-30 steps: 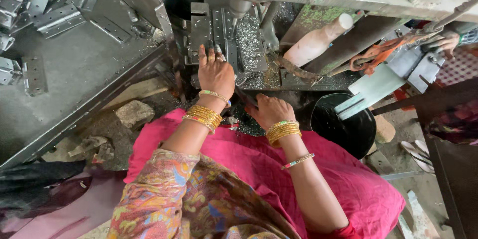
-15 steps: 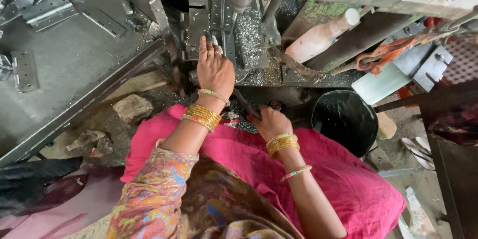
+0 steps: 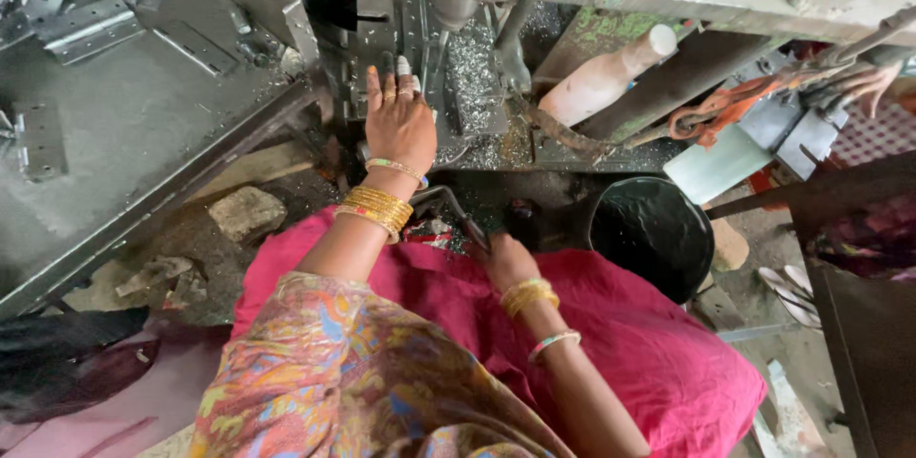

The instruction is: The person operates a drill press to process small metal pieces. They pick up each piece from a metal bin, place it under the drill, activate the machine, and then remove the processed piece.

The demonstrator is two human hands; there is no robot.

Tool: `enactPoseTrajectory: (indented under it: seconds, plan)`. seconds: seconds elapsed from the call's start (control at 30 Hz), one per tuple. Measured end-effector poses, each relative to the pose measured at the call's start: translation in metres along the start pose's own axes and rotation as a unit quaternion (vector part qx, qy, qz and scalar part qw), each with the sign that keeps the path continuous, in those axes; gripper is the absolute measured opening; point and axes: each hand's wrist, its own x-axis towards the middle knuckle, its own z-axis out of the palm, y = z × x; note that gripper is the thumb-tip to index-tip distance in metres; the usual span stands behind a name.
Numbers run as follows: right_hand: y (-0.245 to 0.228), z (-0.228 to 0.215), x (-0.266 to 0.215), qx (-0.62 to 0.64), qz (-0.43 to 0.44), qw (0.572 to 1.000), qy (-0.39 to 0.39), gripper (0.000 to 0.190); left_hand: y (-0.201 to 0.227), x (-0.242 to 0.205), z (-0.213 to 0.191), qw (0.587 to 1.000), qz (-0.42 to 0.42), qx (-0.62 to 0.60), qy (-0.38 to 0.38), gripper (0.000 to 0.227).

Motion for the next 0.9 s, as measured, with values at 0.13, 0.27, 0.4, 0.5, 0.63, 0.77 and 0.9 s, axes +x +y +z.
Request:
enactPoseTrajectory:
  seconds: [0.13,0.27,0.4,0.5,0.63,0.77,0.9]
  plan:
    - [-0.006,0.012,-0.008,-0.018,0.031,0.999,-0.004,0.052,-0.007,-0.015,-0.005,0.998,-0.013,-0.021,-0.061,0.040]
    - [0.000,-0.028,0.017,-0.071,-0.021,0.997,0.013,0.053,-0.004,0.001,-0.003,0.998,-0.016,0.022,-0.059,0.040]
    - [-0.007,-0.024,0.010,-0.072,-0.001,0.997,0.006,0.053,-0.008,0.010,0.001,0.998,-0.025,0.032,-0.045,0.042]
    - [-0.002,-0.005,-0.006,-0.009,0.004,0.999,0.042,0.046,-0.002,0.009,0.005,0.999,-0.023,0.020,-0.018,0.046]
    - [0.003,-0.005,0.002,-0.009,-0.017,1.000,0.010,0.052,-0.009,0.009,0.004,0.991,-0.005,0.057,-0.124,0.041]
    - [0.009,-0.013,0.012,-0.079,-0.041,0.995,0.037,0.052,-0.007,0.025,0.009,0.995,-0.028,0.058,-0.080,0.047]
    - [0.012,0.014,0.000,0.047,-0.001,0.998,0.035,0.048,-0.001,0.036,0.013,0.991,-0.049,0.049,-0.114,0.044]
